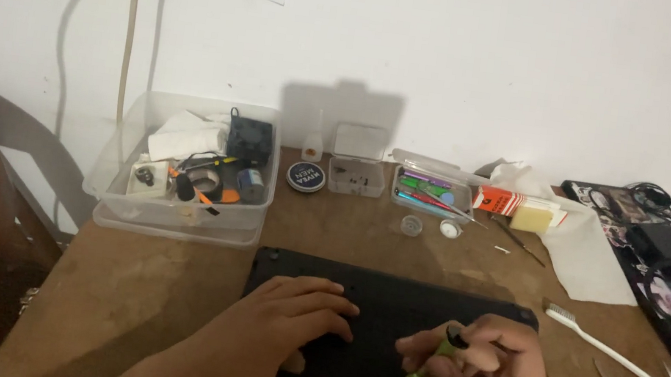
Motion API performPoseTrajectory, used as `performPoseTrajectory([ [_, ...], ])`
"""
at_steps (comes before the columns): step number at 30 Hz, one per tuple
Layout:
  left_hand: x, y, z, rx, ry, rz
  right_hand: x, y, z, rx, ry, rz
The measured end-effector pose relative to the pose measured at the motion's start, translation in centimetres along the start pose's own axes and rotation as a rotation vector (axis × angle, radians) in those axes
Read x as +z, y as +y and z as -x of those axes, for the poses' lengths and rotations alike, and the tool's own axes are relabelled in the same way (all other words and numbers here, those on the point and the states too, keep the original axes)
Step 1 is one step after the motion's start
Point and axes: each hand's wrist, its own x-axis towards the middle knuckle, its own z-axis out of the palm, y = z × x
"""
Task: Disassembling a laptop by unscrewing the back panel and removing internal components such as the hard drive.
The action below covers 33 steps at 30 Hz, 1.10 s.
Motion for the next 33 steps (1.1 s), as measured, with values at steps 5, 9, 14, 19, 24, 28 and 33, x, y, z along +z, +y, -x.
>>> performPoseTrajectory([
  [5,-0.2,0.5,0.0,-0.005,-0.007,-0.006,0.4,-0.8,0.3,-0.049,-0.049,0.075],
  [9,-0.4,0.9,0.2,-0.017,0.013,-0.006,-0.5,0.7,0.2,-0.214,-0.185,0.052],
  [14,-0.7,1.0,0.1,-0.013,0.013,-0.006,0.4,-0.9,0.4,-0.187,-0.117,0.214],
  [19,-0.3,1.0,0.0,0.015,0.029,-0.013,-0.5,-1.4,-0.5,-0.266,-0.254,0.220],
  [24,-0.4,1.2,-0.2,-0.022,-0.010,-0.029,-1.1,-2.1,-1.2,-0.336,-0.539,0.326],
  [28,-0.1,1.2,-0.2,-0.025,-0.002,-0.017,-1.0,-2.8,-1.6,-0.403,-0.592,0.305],
  [33,-0.2,1.1,-0.2,-0.016,0.024,-0.029,-0.9,-1.9,-0.9,-0.564,-0.523,0.333],
])
